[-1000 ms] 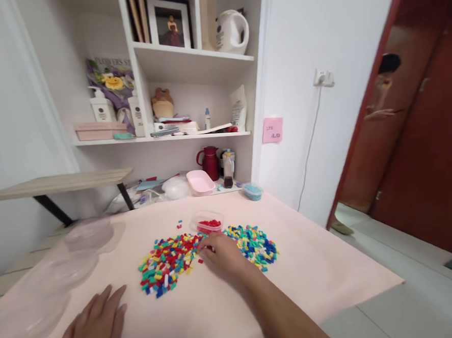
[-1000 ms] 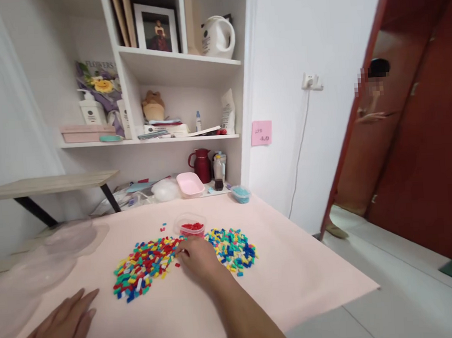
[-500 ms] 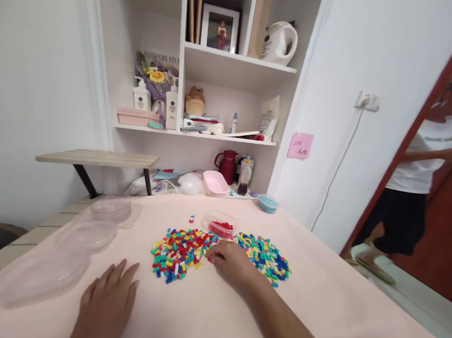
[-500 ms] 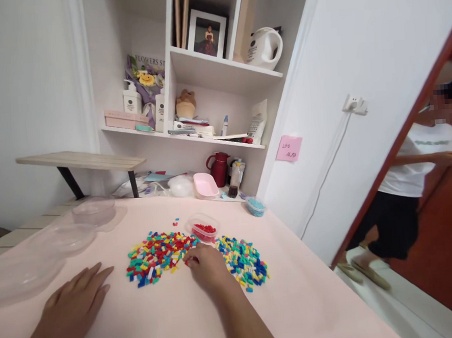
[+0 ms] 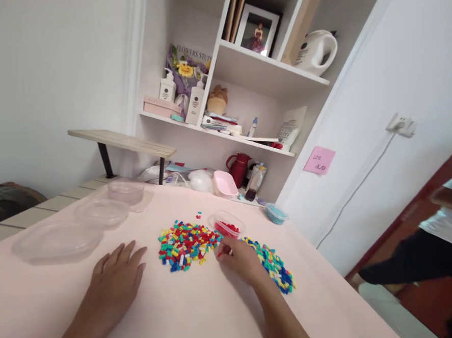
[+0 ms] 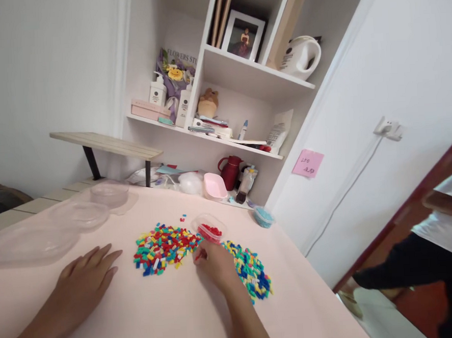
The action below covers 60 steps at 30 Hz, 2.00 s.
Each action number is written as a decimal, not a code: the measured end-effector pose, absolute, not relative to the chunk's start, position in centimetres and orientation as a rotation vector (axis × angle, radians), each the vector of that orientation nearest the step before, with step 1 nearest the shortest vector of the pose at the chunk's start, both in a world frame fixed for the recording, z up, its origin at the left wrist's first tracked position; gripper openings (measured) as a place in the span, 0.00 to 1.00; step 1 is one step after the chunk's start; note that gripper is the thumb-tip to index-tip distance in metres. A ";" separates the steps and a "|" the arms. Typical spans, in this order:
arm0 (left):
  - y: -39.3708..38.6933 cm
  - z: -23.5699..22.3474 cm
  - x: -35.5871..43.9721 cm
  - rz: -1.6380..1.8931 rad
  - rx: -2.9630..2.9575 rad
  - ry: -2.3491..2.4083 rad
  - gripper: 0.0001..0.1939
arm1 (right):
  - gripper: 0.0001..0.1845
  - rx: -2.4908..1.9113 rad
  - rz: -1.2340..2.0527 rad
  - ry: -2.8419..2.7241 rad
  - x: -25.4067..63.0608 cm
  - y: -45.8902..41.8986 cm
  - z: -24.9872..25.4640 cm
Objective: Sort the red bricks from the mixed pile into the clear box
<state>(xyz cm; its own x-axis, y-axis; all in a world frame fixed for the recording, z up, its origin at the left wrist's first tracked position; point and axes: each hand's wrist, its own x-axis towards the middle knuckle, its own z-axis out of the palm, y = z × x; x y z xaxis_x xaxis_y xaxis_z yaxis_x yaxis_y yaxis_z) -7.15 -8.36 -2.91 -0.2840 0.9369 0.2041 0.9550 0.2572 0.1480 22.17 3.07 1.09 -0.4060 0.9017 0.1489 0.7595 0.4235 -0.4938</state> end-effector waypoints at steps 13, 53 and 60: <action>-8.5 -2.1 -6.7 -0.396 -1.845 -2.492 0.28 | 0.14 -1.578 0.160 -2.064 25.8 8.9 5.9; -8.2 -2.6 -7.1 -0.181 -1.787 -2.421 0.29 | 0.19 -1.128 0.600 -2.277 23.4 2.1 -0.6; -8.1 -2.7 -7.3 -0.200 -1.802 -2.408 0.29 | 0.16 -1.070 0.554 -2.172 23.4 2.2 -0.6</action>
